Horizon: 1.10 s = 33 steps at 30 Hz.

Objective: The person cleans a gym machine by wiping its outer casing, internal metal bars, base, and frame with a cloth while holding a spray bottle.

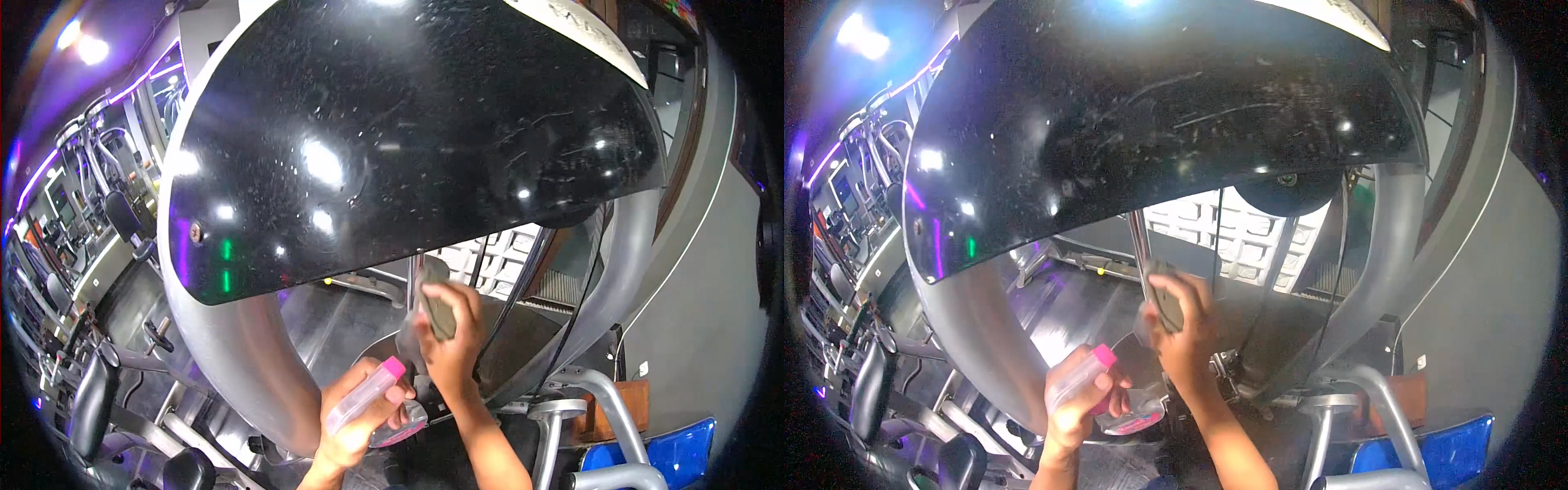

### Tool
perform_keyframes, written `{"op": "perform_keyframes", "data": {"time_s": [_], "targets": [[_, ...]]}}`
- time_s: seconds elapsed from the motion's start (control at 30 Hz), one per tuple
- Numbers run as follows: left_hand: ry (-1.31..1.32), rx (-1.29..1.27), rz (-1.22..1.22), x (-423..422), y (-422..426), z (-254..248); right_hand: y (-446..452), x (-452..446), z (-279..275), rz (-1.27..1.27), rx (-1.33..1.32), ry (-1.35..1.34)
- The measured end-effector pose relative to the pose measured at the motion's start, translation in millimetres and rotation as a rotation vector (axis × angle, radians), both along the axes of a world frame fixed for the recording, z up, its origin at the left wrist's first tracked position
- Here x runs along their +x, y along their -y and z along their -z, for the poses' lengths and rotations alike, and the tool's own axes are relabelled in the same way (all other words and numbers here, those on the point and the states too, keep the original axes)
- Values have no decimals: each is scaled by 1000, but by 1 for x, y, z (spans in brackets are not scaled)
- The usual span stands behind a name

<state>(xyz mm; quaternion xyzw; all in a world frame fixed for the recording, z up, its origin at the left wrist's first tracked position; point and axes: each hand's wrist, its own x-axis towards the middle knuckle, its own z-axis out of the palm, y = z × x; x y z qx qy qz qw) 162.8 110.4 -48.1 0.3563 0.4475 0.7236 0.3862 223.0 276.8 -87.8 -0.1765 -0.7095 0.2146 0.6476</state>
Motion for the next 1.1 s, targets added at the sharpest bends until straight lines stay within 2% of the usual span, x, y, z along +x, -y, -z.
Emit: {"op": "perform_keyframes", "data": {"time_s": [0.13, 0.2, 0.27, 0.37, 0.53, 0.6, 0.63, 0.73, 0.87, 0.9, 0.93, 1.0, 1.07, 1.1], "targets": [[59, 22, 0, 1, 1, -3, 2, 4, 3, 53, 125, 122], [74, 48, -13, 0, -1, 0, -2, 4, -24, 49, 141, 156], [32, 69, -39, 3, -2, 1, -12, -1, -52, 72, 348, 89], [-47, 32, -35, 4, 0, 0, -18, -5, -76, 107, 490, 18], [-19, 42, -28, 4, 1, 2, -24, -2, -50, 120, 613, 159], [-22, 50, -40, 4, -1, 0, -20, 9, -27, 160, 602, 453], [-18, 39, -61, 5, -2, -2, -11, 11, -21, 159, 506, 531], [-28, 13, -110, 5, -6, -6, -7, 15, -10, 100, 517, 641], [-37, -3, -194, 7, -11, -10, -19, 10, -45, 121, 678, 601], [-33, -1, -196, 6, -13, -11, -27, 6, -54, 61, 652, 520], [-21, -17, -185, 6, -14, -12, -29, 1, -68, 147, 729, 476], [-6, -31, -168, 5, -20, -14, -19, 4, -104, 285, 631, 678], [-67, -22, -132, 5, -25, -14, -28, -4, -114, 381, 687, 655], [-59, -8, -143, 7, -28, -14, -29, -4, -119, 349, 641, 523]]}}
